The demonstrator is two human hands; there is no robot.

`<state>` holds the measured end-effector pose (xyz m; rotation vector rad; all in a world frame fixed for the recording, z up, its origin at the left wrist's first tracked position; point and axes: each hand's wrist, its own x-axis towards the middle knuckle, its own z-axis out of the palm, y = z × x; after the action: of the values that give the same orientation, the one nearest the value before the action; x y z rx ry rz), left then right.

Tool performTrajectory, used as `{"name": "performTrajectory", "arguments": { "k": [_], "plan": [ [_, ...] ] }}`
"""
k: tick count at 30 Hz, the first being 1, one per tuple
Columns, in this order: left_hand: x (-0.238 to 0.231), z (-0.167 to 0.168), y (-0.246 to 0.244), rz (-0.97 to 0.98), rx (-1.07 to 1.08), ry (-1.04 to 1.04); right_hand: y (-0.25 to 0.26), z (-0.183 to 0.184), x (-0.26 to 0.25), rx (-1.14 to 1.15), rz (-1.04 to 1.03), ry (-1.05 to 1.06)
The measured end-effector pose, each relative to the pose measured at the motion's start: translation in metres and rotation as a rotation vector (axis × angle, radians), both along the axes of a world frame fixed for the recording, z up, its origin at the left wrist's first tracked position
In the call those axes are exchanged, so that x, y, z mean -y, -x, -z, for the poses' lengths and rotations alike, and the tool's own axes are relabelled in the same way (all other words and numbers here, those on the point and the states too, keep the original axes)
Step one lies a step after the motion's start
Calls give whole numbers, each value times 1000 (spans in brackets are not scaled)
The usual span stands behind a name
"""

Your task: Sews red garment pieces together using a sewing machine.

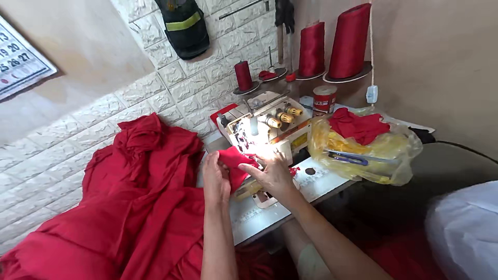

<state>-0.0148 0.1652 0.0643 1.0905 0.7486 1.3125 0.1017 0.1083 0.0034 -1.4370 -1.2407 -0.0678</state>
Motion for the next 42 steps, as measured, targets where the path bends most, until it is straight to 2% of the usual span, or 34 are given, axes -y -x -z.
{"name": "performTrajectory", "arguments": {
  "k": [6, 11, 14, 17, 21, 23, 26, 29, 32, 36, 39, 42],
  "plan": [
    [-6, 0, -8, -28, -45, -41, 0, -6, -4, -82, -98, -7],
    [-8, 0, -13, -53, -45, -59, -3, -1, -4, -56, -108, -81],
    [-4, -2, -9, -1, -97, -87, -7, -3, -1, -179, -276, -46],
    [-4, -6, 3, 151, -309, -235, -10, -12, 1, -370, -547, -15],
    [-12, -28, 33, 30, -775, -535, -11, -15, 11, -516, -728, -123],
    [-16, -43, 47, 1, -901, -574, -12, -12, 15, -661, -735, -174],
    [-26, -47, 62, 185, -963, -674, -13, -7, 18, -756, -683, -234],
    [-40, -25, 57, 264, -1103, -913, -15, -3, 17, -725, -657, -287],
    [-54, -1, 47, 155, -1244, -1156, -16, -4, 18, -679, -644, -277],
    [-46, -12, 46, 20, -1266, -1234, -20, -10, 20, -675, -653, -279],
    [-22, -32, 44, 23, -1111, -1397, -24, -22, 17, -481, -699, -34],
    [5, -36, 37, 20, -1119, -1517, -11, -31, 8, -195, -711, 193]
  ]
}}
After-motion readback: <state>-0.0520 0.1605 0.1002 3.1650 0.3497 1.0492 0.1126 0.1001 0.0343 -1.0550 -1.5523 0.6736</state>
